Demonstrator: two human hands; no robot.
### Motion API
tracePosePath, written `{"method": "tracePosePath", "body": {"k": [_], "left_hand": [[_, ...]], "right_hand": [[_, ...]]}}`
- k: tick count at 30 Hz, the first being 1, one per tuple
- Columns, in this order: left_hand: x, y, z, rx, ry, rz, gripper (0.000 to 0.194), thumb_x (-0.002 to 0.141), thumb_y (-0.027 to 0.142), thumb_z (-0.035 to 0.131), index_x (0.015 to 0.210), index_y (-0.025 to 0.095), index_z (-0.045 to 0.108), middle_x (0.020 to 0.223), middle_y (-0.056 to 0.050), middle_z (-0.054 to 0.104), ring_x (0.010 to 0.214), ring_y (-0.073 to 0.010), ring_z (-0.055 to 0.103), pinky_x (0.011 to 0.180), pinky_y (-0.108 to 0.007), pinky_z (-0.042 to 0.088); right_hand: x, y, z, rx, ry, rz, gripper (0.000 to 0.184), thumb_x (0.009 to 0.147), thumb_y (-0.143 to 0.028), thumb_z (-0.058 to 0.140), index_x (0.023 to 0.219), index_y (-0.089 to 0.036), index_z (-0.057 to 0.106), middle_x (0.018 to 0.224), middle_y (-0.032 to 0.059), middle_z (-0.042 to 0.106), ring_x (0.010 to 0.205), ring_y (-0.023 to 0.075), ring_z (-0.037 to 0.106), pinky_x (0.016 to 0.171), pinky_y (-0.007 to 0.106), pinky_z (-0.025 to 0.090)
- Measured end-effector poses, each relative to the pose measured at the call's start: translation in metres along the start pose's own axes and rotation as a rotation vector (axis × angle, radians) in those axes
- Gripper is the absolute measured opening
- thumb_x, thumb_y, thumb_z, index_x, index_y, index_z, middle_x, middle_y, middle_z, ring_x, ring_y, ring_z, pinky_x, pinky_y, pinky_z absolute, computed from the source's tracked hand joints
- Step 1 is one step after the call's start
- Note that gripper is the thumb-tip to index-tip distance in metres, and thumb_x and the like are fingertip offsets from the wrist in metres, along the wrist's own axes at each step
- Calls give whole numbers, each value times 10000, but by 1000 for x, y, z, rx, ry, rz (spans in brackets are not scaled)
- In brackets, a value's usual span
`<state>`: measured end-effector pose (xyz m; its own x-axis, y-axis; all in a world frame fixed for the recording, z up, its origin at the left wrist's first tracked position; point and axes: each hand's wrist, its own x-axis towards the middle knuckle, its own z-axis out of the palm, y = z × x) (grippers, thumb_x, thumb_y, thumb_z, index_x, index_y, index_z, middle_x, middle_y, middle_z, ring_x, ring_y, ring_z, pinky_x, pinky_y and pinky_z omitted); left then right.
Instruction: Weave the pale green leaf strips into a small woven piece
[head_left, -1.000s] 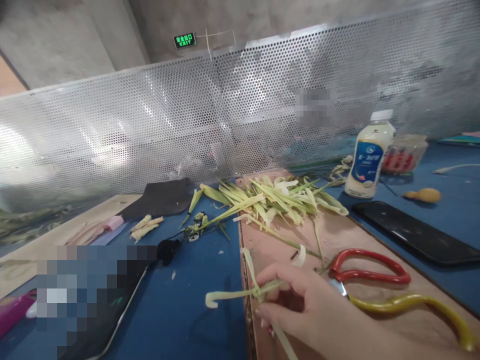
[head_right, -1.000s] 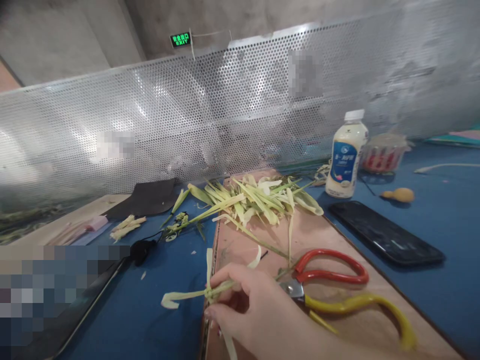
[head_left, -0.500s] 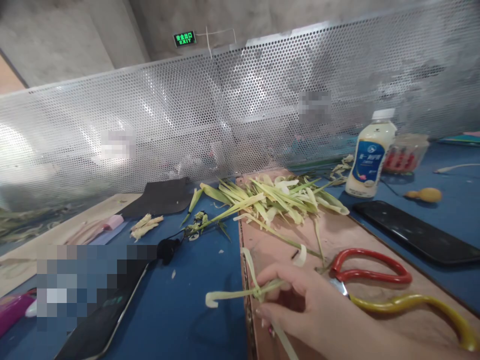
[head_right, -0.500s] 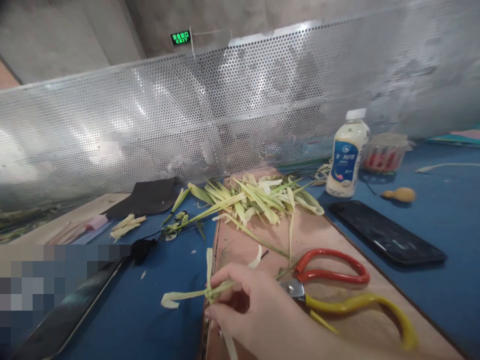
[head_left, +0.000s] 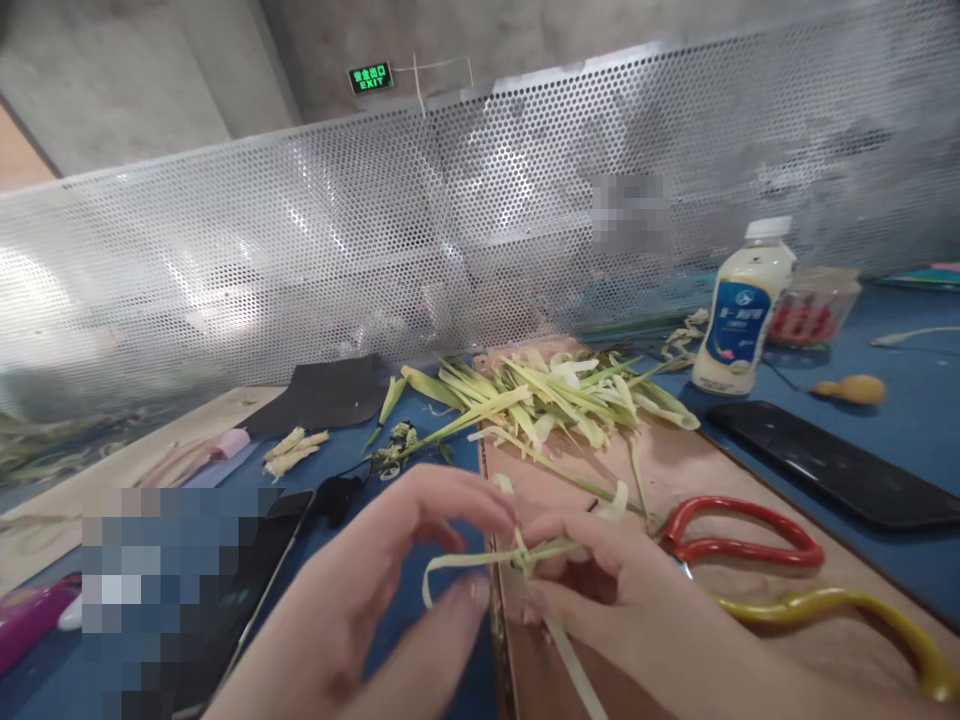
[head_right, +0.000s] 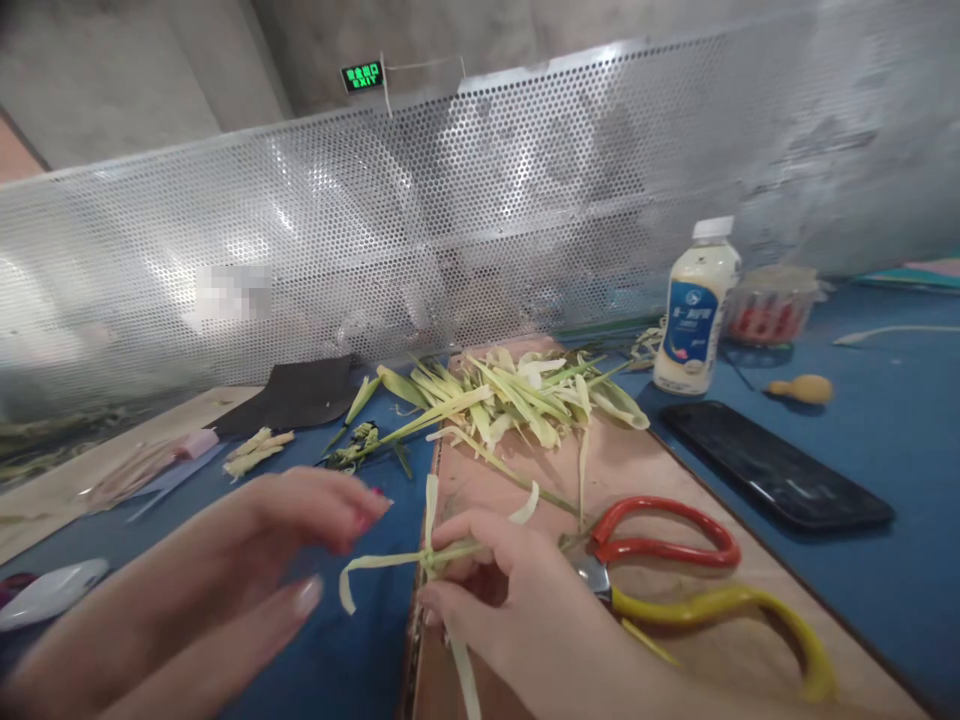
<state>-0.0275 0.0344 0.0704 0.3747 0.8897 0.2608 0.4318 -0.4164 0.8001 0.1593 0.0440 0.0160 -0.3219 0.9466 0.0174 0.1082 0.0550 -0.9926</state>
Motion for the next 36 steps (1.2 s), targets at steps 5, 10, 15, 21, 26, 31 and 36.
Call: {"method": "tracePosePath", "body": {"k": [5,10,15,21,26,31,36], "left_hand": [[44,-5,12,134,-100,-115,283,833,391,403,806,189,600,768,-13,602,731,-151,530,655,-245,428],[49,-29,32,16,-224,-169,412,851,465,351,654,151,529,626,8,505,608,-115,458,564,-217,375],[42,-26,37,-295,-206,-244,416,809,514,423,674,139,546,597,5,506,542,-101,473,497,-198,380],[37,-22,31,-309,-109,-330,320,720,473,586,680,156,563,476,39,477,397,-75,428,396,-181,338],[32,-20,29,-262,-69,-325,296,744,462,560,722,168,586,440,51,458,349,-70,377,342,-175,297],[33,-21,28,-214,-11,-241,242,763,402,560,699,170,584,455,46,460,405,-78,416,385,-170,321],[31,-22,29,-206,13,-232,244,787,401,537,695,175,551,452,48,454,391,-72,398,371,-162,304]], "right_hand": [[2,3,-3,5,27,-22,233,771,-300,590,994,-234,602,731,-4,658,727,156,627,713,281,511],[2,4,-2,-1,15,-34,242,764,-283,590,1001,-237,607,802,5,664,781,162,633,721,280,520],[0,-1,1,-10,25,-16,213,768,-251,575,977,-230,611,840,10,670,809,157,636,751,277,514],[0,1,3,-96,23,23,267,766,-275,592,1023,-202,580,727,2,653,719,148,628,673,254,499],[0,4,4,-94,18,25,282,771,-285,582,1043,-209,570,721,-4,645,703,143,612,650,248,482],[-1,0,5,-151,50,73,299,747,-277,602,1041,-228,583,643,-35,609,620,125,581,589,229,455],[-1,-3,5,-156,43,64,345,732,-238,607,1075,-232,578,624,-40,587,607,115,565,585,218,448]]}}
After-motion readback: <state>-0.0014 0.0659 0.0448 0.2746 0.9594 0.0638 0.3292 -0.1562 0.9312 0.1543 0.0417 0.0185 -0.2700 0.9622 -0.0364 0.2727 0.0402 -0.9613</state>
